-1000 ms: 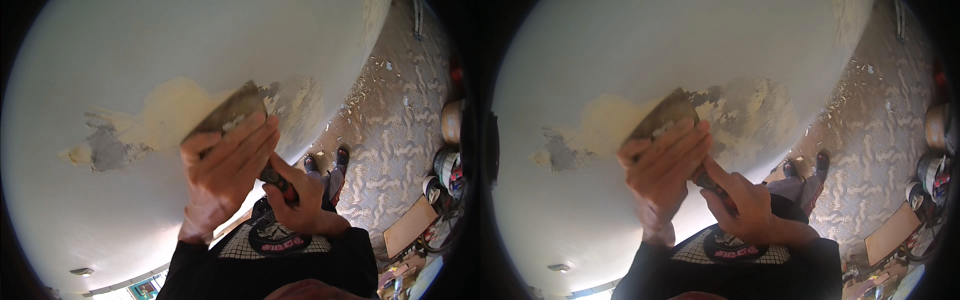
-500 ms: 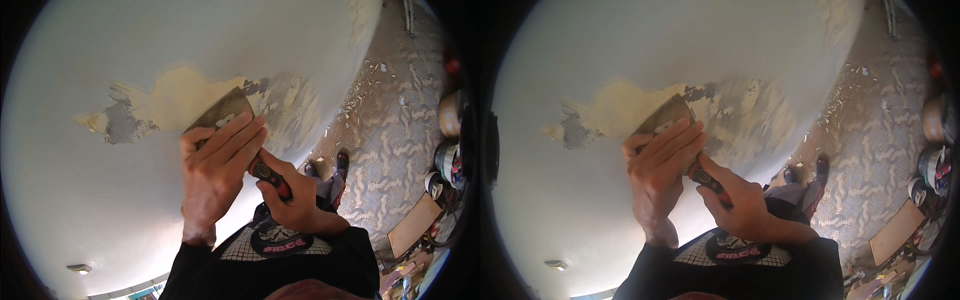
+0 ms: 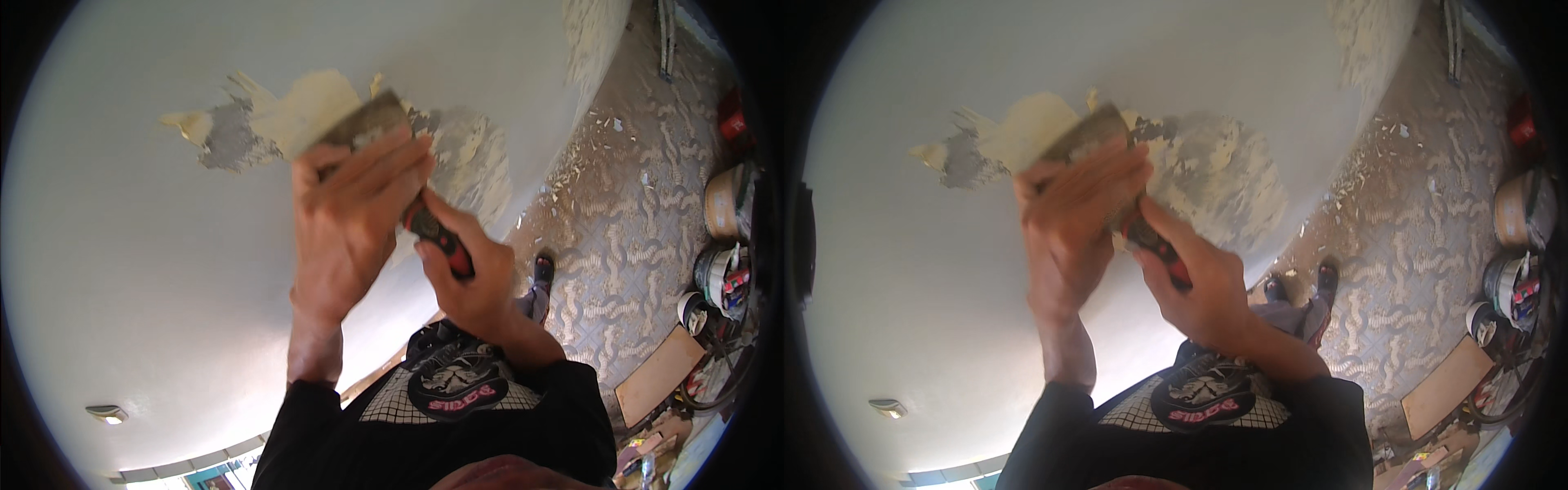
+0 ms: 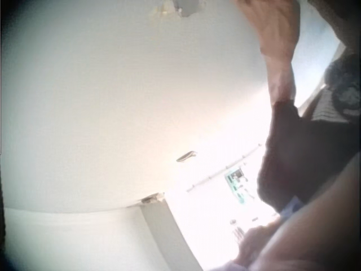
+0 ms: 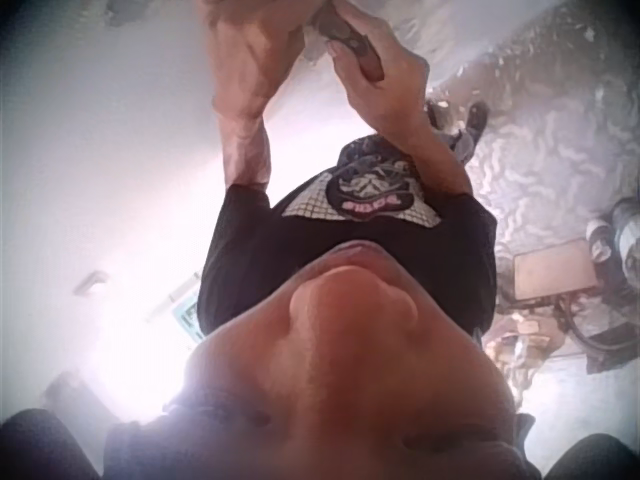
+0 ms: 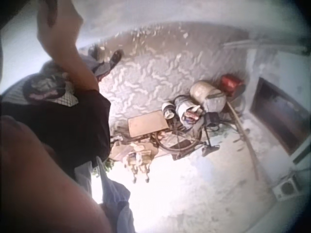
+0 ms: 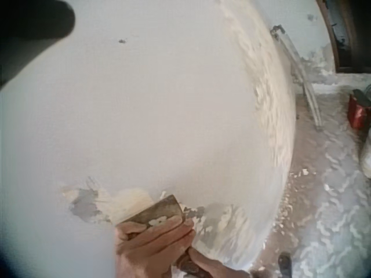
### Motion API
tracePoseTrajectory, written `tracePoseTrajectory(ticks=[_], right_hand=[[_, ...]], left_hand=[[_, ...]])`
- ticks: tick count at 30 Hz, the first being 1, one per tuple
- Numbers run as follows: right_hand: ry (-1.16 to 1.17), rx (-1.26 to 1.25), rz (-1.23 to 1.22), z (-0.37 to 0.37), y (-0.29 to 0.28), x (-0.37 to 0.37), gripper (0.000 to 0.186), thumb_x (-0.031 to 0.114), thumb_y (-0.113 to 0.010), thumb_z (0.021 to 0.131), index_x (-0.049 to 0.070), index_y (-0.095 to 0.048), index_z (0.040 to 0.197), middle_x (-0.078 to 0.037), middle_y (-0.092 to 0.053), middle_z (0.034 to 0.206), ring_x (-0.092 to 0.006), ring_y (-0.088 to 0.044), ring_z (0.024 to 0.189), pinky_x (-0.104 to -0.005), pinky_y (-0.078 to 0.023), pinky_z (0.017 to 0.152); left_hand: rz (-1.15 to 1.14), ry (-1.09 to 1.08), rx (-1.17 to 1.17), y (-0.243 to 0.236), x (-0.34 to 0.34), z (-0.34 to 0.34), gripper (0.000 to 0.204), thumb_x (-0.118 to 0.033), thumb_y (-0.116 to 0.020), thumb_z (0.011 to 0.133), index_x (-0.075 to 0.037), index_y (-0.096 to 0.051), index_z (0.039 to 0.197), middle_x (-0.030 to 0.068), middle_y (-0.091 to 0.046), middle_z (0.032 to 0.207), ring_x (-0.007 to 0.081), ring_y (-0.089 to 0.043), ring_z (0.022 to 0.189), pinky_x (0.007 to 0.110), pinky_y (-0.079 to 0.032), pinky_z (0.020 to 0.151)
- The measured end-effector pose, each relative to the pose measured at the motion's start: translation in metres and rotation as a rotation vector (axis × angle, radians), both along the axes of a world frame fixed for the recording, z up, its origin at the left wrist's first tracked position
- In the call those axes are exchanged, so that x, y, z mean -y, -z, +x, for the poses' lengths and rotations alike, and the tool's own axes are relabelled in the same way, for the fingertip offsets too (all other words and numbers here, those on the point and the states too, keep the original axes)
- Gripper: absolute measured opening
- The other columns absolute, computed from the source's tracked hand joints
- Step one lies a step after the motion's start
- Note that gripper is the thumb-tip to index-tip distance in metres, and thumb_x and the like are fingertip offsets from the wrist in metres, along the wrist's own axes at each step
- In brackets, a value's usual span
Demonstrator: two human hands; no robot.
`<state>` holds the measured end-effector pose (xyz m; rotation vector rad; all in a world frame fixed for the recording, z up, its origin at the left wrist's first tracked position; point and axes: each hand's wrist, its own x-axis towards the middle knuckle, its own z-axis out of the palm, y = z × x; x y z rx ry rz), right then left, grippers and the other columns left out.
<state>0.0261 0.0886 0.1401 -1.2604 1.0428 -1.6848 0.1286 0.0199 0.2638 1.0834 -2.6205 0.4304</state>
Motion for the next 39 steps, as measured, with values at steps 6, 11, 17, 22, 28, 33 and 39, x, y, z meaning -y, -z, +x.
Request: tracePoseTrajectory(ticks=[6, 11, 17, 22, 28, 33, 39], right_hand=[[-0.073, 0.015, 0.037, 0.0, 0.004, 0.003, 0.049, 0.005, -0.07, 0.094, -0.001, -0.057, 0.141, -0.015, -0.074, 0.096, -0.0081, -0.063, 0.075, -0.0255, -0.054, 0.07], [0.001, -0.01, 0.031, 0.015, 0.019, -0.008, 0.047, 0.005, -0.069, 0.095, -0.001, -0.058, 0.14, -0.011, -0.073, 0.092, -0.008, -0.06, 0.071, -0.0262, -0.052, 0.065], [-0.035, 0.056, 0.091, 0.023, 0.015, 0.006, 0.049, 0.005, -0.069, 0.095, -0.002, -0.057, 0.141, -0.012, -0.073, 0.096, -0.0099, -0.062, 0.073, -0.0269, -0.053, 0.069], [0.045, -0.164, -0.077, 0.042, 0.039, -0.002, 0.065, 0.002, -0.072, 0.088, -0.001, -0.05, 0.148, -0.014, -0.062, 0.088, -0.0248, -0.065, 0.066, -0.0344, -0.054, 0.061], [0.121, -0.163, -0.207, 0.036, 0.039, 0.031, 0.069, -0.006, -0.07, 0.082, 0.002, -0.051, 0.148, -0.013, -0.06, 0.085, -0.0255, -0.062, 0.064, -0.0366, -0.05, 0.055], [0.026, -0.207, -0.186, 0.018, 0.044, 0.009, 0.074, -0.011, -0.069, 0.075, 0.001, -0.053, 0.146, -0.014, -0.059, 0.085, -0.0286, -0.064, 0.066, -0.0377, -0.053, 0.06], [-0.007, -0.216, -0.175, 0.011, 0.037, 0.015, 0.075, -0.011, -0.069, 0.073, 0.002, -0.054, 0.146, -0.013, -0.06, 0.085, -0.0239, -0.063, 0.063, -0.0341, -0.051, 0.056]], left_hand=[[-0.023, 0.044, 0.04, 0.018, 0.004, 0.021, 0.027, -0.008, -0.075, 0.082, -0.014, -0.079, 0.109, -0.0027, -0.077, 0.118, 0.0109, -0.069, 0.118, 0.033, -0.038, 0.095], [0.006, 0.006, 0.042, 0.037, -0.012, 0.028, 0.032, 0.0, -0.075, 0.079, -0.016, -0.08, 0.106, -0.0048, -0.079, 0.115, 0.0138, -0.07, 0.118, 0.031, -0.037, 0.095], [-0.162, 0.094, 0.221, 0.039, 0.015, 0.032, 0.033, -0.014, -0.07, 0.084, -0.013, -0.077, 0.116, -0.0025, -0.071, 0.132, 0.0129, -0.062, 0.127, 0.035, -0.042, 0.104], [-0.245, 0.119, 0.188, 0.061, 0.019, 0.049, 0.035, -0.019, -0.072, 0.083, -0.012, -0.076, 0.117, -0.003, -0.071, 0.131, 0.0129, -0.063, 0.125, 0.034, -0.045, 0.105], [-0.304, 0.152, 0.178, 0.051, 0.037, 0.035, 0.036, -0.021, -0.074, 0.082, -0.012, -0.076, 0.116, -0.0011, -0.073, 0.126, 0.0152, -0.065, 0.123, 0.038, -0.045, 0.11], [-0.308, 0.149, 0.244, 0.053, 0.023, 0.04, 0.039, -0.037, -0.073, 0.086, -0.013, -0.077, 0.115, -0.0014, -0.074, 0.124, 0.0161, -0.067, 0.12, 0.041, -0.05, 0.107], [-0.295, 0.058, 0.148, 0.056, 0.019, 0.027, 0.039, -0.036, -0.072, 0.087, -0.011, -0.076, 0.118, -0.0002, -0.074, 0.125, 0.0148, -0.064, 0.126, 0.04, -0.047, 0.112]])
